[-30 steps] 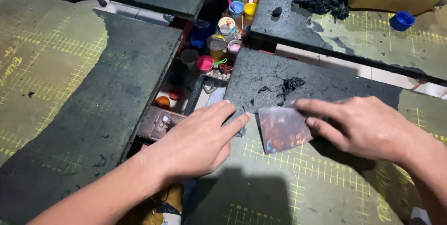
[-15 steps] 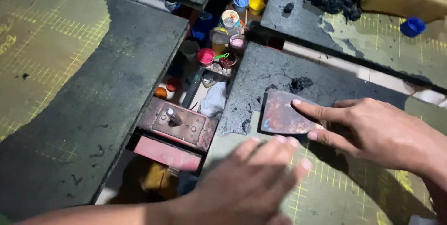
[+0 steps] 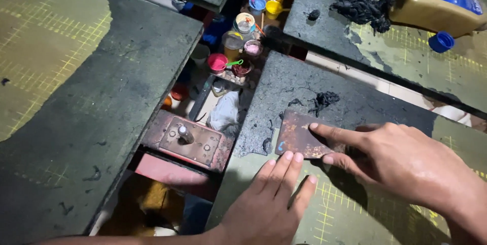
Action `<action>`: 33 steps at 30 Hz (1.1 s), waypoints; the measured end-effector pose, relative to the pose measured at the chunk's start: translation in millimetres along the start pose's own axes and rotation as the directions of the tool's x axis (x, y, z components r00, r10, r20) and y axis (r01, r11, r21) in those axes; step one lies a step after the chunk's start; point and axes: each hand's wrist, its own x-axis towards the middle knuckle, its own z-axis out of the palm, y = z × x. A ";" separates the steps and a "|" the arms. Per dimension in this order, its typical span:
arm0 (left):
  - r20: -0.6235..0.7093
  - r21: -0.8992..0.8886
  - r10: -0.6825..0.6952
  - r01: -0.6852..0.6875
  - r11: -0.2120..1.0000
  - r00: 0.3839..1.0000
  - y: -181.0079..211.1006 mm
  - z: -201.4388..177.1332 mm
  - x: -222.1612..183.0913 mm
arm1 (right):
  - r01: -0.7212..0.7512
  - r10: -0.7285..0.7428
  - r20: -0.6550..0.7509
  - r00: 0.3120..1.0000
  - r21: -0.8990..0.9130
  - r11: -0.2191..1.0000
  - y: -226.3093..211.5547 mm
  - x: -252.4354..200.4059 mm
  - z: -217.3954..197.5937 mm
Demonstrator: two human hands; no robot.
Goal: Using a metal scraper to remove dried ink or adhesive residue from a screen printing platen.
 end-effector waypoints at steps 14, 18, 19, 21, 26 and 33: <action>-0.086 0.178 0.017 -0.002 0.984 0.996 -0.3 -0.7 6.1 | -0.067 0.098 0.133 0.986 -0.224 0.972 -22.7 -6.9 -23.1; -0.101 0.189 0.025 -0.006 0.982 0.995 -0.7 -0.9 6.5 | -0.092 0.124 0.151 0.981 -0.201 0.975 -28.2 -12.0 -24.3; -0.100 0.188 0.024 -0.005 0.982 0.995 -0.1 -2.6 5.9 | -0.090 0.122 0.153 0.981 -0.201 0.975 -28.5 -12.2 -22.0; -0.027 0.088 -0.012 0.014 0.996 1.000 0.4 -6.7 5.9 | -0.093 0.122 0.134 0.983 -0.203 0.975 -28.4 -13.3 -17.8; -0.027 0.127 0.041 -0.038 0.991 0.999 -1.5 -6.3 4.3 | -0.017 0.019 0.015 1.000 -0.110 0.994 -6.5 -6.0 -8.8; 0.108 -0.038 0.016 -0.012 0.999 0.994 0.7 -0.9 -0.5 | -0.082 0.092 0.100 0.991 -0.102 0.991 -17.4 -13.3 -19.3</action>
